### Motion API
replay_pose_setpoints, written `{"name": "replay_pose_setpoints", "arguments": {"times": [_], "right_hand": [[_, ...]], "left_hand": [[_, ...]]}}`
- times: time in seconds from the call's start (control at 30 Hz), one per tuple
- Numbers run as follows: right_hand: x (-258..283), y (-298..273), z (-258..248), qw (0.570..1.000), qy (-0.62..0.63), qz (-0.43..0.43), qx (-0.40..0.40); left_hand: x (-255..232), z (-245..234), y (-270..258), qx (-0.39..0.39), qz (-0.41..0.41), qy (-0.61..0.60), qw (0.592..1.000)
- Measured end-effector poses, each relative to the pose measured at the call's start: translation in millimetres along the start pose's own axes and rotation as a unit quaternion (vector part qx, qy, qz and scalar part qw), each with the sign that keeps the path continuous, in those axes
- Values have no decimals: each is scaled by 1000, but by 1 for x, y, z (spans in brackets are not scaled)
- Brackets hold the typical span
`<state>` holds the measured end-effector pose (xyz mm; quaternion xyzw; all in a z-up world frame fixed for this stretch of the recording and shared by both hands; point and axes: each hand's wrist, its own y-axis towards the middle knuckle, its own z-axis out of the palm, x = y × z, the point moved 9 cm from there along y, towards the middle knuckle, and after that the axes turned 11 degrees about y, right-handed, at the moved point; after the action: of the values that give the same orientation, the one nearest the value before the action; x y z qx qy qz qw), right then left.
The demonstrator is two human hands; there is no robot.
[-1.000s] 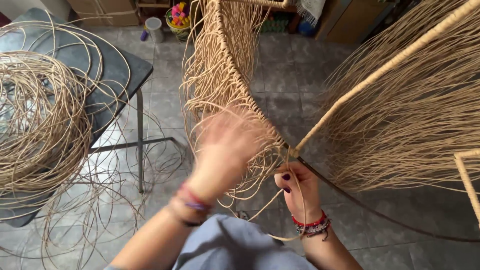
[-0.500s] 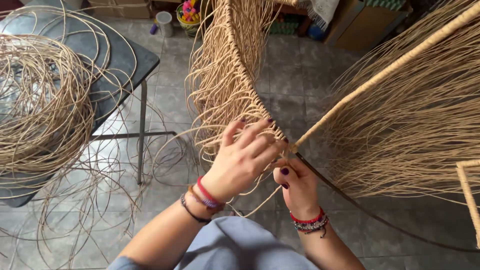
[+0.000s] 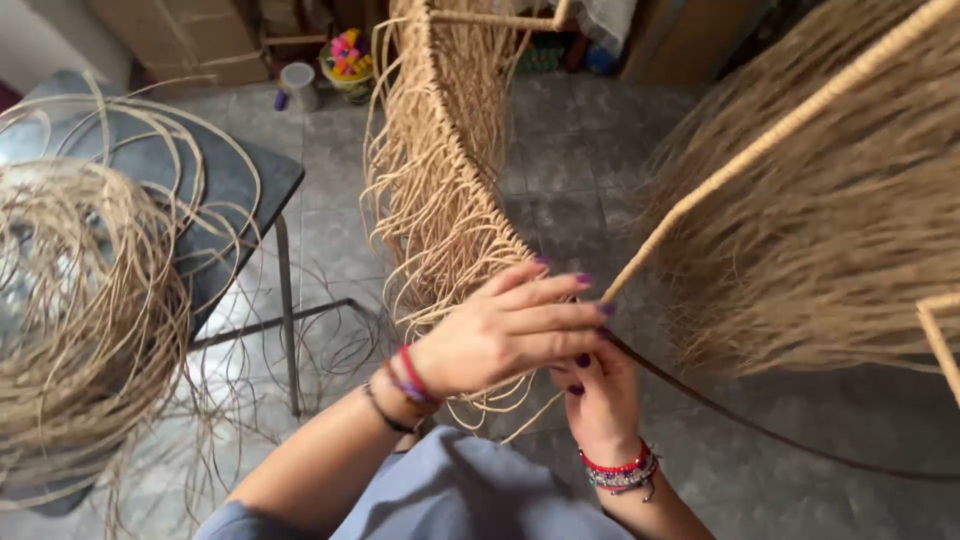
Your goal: Weaving and tying wicker strands onto a circular frame to create a decorative fringe.
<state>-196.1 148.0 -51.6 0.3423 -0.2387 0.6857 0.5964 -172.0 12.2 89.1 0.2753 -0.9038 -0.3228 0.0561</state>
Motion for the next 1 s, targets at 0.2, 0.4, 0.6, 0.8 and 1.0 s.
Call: {"name": "replay_pose_setpoints", "arguments": {"times": [0.2,0.4,0.6,0.8,1.0], "right_hand": [[20,-13,43,982,-76,-155,-74],[10,-25,47,913,-337,-194,-123],[-3,-10,46,861,-477,-151,-93],[-10,1,41,867,-473,-152,-43],[-35,-7,2,843,-522,-129,-16]], "left_hand": [[36,-7,19,-179,-111,-163,964],[60,-8,23,-170,-158,-67,970],[91,-17,22,-219,-256,-110,935],[102,-17,22,-239,-311,-117,912],[135,6,20,-275,-367,-126,880]]}}
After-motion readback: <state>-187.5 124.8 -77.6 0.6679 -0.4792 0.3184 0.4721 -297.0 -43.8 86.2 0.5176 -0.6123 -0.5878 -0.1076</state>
